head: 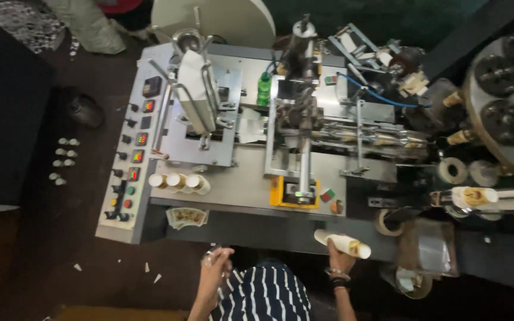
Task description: Take finished paper cups from the machine and place them into plastic sleeves for packaging.
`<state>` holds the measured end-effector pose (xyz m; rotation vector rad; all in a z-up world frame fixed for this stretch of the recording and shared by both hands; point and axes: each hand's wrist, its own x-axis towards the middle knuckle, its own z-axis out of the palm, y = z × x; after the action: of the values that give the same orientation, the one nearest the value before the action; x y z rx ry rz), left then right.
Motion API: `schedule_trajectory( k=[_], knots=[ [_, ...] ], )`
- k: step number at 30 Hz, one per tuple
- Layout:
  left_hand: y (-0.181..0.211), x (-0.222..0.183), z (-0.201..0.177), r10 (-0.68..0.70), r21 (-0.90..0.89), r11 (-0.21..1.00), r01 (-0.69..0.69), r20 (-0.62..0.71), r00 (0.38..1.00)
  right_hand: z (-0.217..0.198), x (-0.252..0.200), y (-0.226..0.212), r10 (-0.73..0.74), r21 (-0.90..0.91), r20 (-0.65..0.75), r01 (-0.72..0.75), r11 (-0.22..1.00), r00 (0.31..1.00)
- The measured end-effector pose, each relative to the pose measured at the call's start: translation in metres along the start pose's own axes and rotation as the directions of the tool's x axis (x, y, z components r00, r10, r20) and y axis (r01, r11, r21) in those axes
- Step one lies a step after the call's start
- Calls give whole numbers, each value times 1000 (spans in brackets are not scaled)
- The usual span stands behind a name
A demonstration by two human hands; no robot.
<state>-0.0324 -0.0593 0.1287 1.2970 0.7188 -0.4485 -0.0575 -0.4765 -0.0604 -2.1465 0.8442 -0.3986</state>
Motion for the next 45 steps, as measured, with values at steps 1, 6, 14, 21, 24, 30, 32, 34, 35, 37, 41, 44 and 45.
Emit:
schedule_trajectory(
  k=[1,6,14,21,24,30,32,34,35,37,41,44,45],
  knots=[
    [6,2,0,11,39,999,-12,33,999,7,-14,-17,73,151,15,-74,986,997],
    [0,19,-22,62,119,990,-78,132,989,95,-65,1,26,338,356,-155,928,934],
    [103,-5,-41,380,63,905,-421,325,866,122,-121,-180,-468,558,703,-8,830,536],
    [196,-21,-11,547,-167,731,-661,723,422,2,-178,-387,-509,504,860,-216,836,35],
    [212,-29,-4,468,-131,814,-566,724,506,-4,-172,-393,-451,390,879,-316,865,-151],
    [144,-14,-20,374,-98,912,-399,596,710,45,-93,-321,-275,371,919,-386,844,282],
    [137,-29,-27,227,-71,970,-232,603,764,27,-81,-380,-119,370,905,-618,694,409],
    [136,-43,-32,205,-20,971,-237,578,790,38,-65,-404,-113,371,882,-524,767,458],
    [133,-47,-37,203,-21,972,-234,581,788,42,-67,-402,-109,369,881,-524,767,461],
    [129,-54,-47,258,55,937,-344,553,792,54,-71,-399,-108,317,893,-441,840,437],
    [109,-59,-66,411,143,826,-545,508,757,62,-84,-393,-145,275,935,-405,872,324],
    [110,-61,-67,321,157,888,-432,460,828,73,-86,-374,-149,234,960,-385,893,237],
    [106,-57,-68,354,100,891,-443,458,815,76,-84,-372,-160,257,950,-381,888,269]
  ],
)
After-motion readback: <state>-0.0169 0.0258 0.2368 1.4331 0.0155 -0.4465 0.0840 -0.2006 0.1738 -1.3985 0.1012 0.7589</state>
